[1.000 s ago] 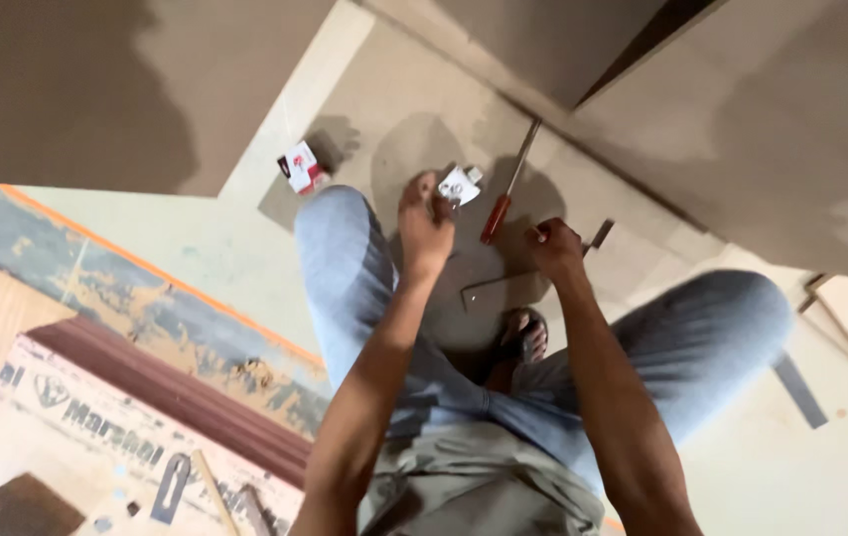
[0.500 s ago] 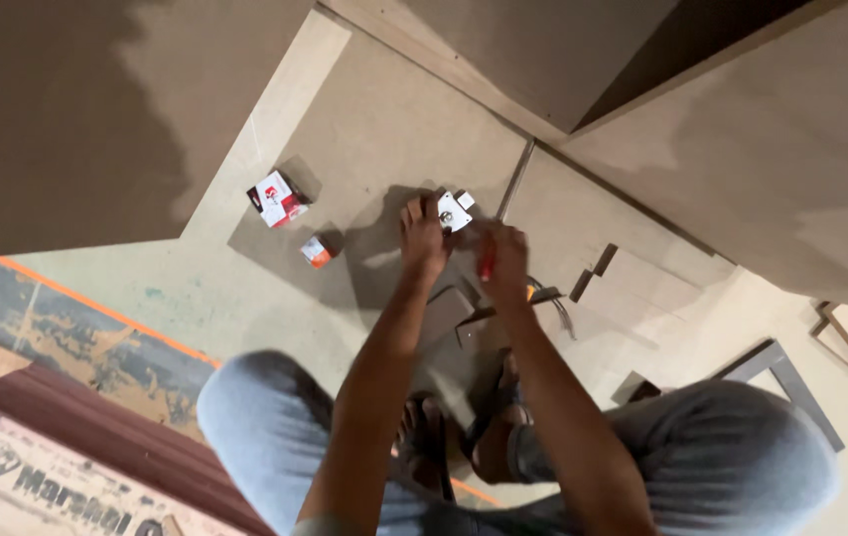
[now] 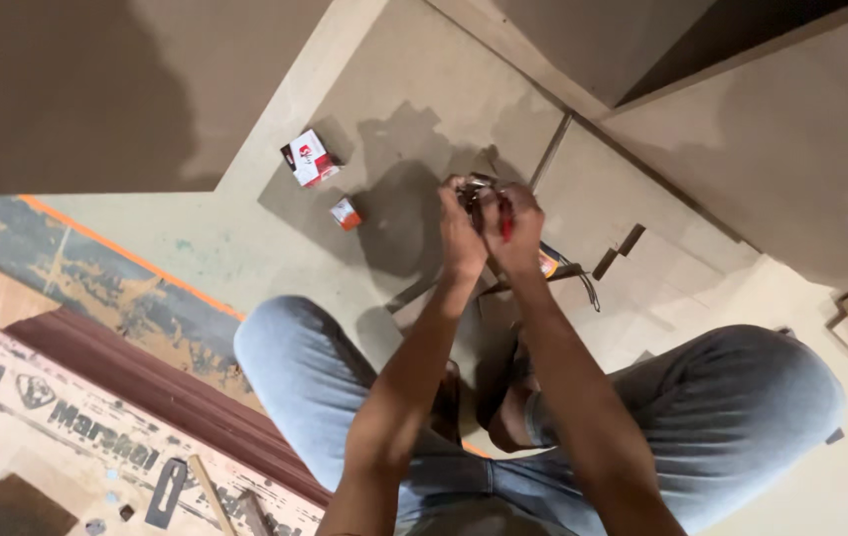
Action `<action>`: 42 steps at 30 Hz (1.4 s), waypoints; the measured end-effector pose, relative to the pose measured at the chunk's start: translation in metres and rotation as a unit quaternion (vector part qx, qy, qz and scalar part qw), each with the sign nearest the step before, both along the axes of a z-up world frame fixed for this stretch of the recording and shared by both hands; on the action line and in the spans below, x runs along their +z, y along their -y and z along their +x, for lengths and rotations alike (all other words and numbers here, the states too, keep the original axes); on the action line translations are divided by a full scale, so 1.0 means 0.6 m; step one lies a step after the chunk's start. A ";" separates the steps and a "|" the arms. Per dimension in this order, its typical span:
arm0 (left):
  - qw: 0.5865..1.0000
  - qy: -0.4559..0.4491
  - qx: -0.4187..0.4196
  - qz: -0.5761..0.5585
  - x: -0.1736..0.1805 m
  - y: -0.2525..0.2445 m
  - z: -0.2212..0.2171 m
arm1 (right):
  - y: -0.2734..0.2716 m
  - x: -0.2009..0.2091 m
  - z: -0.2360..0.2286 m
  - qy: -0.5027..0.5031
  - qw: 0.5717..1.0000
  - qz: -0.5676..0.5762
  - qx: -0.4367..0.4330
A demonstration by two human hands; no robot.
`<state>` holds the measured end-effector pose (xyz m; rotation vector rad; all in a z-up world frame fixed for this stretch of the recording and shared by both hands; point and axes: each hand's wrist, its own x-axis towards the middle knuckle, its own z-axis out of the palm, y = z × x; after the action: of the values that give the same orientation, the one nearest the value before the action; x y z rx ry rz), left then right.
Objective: The person measures and marks positions on a cabinet door and frame using a tape measure and pencil. They unpack a cabinet lock, assemble it with a key, and mark the door for installation. The person also uses a wooden template to mark alignment on the cabinet frame.
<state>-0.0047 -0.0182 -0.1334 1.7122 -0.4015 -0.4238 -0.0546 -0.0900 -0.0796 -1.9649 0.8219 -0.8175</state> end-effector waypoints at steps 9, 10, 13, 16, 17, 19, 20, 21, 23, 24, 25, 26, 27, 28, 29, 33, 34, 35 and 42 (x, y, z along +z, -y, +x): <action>0.945 -0.203 -0.105 -0.233 0.060 -0.052 -0.005 | 0.018 0.109 -0.045 0.043 0.968 0.248 0.026; 0.931 -0.279 -0.081 -0.223 0.068 -0.056 0.002 | 0.019 0.121 -0.050 0.036 0.964 0.262 0.039; 0.919 -0.363 -0.066 -0.136 0.077 -0.048 0.026 | 0.012 0.138 -0.054 0.032 0.952 0.291 0.087; 0.972 -0.197 -0.127 -0.012 0.069 -0.033 0.041 | 0.009 0.119 -0.056 0.021 0.951 0.284 0.122; 0.980 -0.159 -0.116 -0.012 0.065 -0.028 0.047 | 0.012 0.106 -0.062 -0.007 0.955 0.272 0.113; 0.983 -0.166 -0.053 -0.053 0.063 -0.027 0.064 | 0.029 0.071 -0.071 0.007 0.957 0.272 0.099; 0.973 -0.213 0.000 -0.092 0.064 -0.035 0.079 | 0.039 0.051 -0.079 0.048 0.953 0.284 0.091; 0.956 -0.257 0.052 -0.131 0.067 -0.044 0.091 | 0.047 0.026 -0.081 0.090 0.947 0.296 0.083; 0.971 -0.226 0.011 -0.076 0.078 -0.079 0.100 | 0.047 -0.036 -0.069 -0.031 0.974 0.203 0.100; 0.977 -0.206 -0.012 -0.051 0.085 -0.086 0.106 | 0.047 -0.066 -0.060 -0.086 0.979 0.150 0.108; 0.974 -0.213 -0.030 -0.071 0.094 -0.092 0.104 | 0.037 -0.092 -0.056 -0.155 0.969 0.159 0.113; 0.970 -0.220 -0.047 -0.091 0.103 -0.100 0.099 | 0.024 -0.115 -0.046 -0.222 0.954 0.164 0.119; 0.966 -0.226 -0.064 -0.112 0.112 -0.105 0.093 | 0.012 -0.132 -0.040 -0.289 0.934 0.169 0.124; 0.955 -0.259 -0.067 -0.131 0.120 -0.108 0.082 | 0.003 -0.141 -0.043 -0.269 0.954 0.067 0.117; 0.942 -0.291 -0.071 -0.150 0.129 -0.109 0.072 | -0.005 -0.141 -0.048 -0.247 0.962 -0.035 0.108; 0.838 -0.437 -0.075 -0.318 0.179 -0.077 0.062 | 0.010 -0.044 -0.032 -0.208 0.970 0.125 0.010; 0.838 -0.439 -0.075 -0.316 0.199 -0.053 0.065 | 0.026 0.005 -0.026 -0.127 0.983 0.132 -0.010; 0.838 -0.441 -0.076 -0.314 0.225 -0.030 0.064 | 0.027 0.064 -0.027 -0.045 0.989 0.137 -0.027; 0.887 -0.310 -0.146 -0.310 0.601 0.128 0.013 | 0.075 0.589 -0.083 0.193 0.981 -0.017 -0.009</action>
<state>0.0028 -0.0952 0.2270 0.8265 -0.2761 -0.9202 -0.1045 -0.1350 0.2738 -1.7502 0.5969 -1.1827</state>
